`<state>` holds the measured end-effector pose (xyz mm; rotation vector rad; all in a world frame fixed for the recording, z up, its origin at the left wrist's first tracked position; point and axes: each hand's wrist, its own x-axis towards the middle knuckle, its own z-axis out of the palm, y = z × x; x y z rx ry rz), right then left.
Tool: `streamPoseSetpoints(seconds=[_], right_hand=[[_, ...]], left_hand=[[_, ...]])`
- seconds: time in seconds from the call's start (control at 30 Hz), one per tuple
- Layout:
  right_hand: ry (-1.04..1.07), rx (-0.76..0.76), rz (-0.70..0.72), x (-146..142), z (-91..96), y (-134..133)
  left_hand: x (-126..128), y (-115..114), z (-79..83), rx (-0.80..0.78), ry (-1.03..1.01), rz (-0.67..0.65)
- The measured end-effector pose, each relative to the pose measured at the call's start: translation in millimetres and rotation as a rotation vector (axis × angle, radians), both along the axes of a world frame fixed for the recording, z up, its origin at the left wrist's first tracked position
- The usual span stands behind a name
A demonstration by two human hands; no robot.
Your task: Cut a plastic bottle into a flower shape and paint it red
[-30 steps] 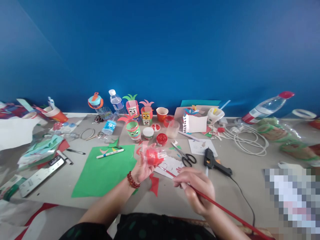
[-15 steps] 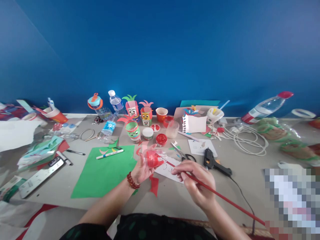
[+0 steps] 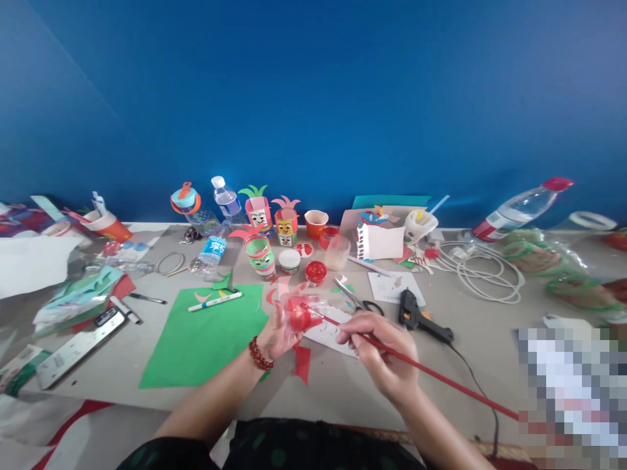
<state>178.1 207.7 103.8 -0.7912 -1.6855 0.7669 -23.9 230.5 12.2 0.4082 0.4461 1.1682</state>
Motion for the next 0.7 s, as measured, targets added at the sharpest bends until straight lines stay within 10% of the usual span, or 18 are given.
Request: streamPoseSetpoints(seconds=[0.7], right_hand=[[-0.015,0.132,0.106,4.1,0.6,-6.6]], left_hand=[[-1.6,-0.6,0.4,-0.008,0.018,-0.010]])
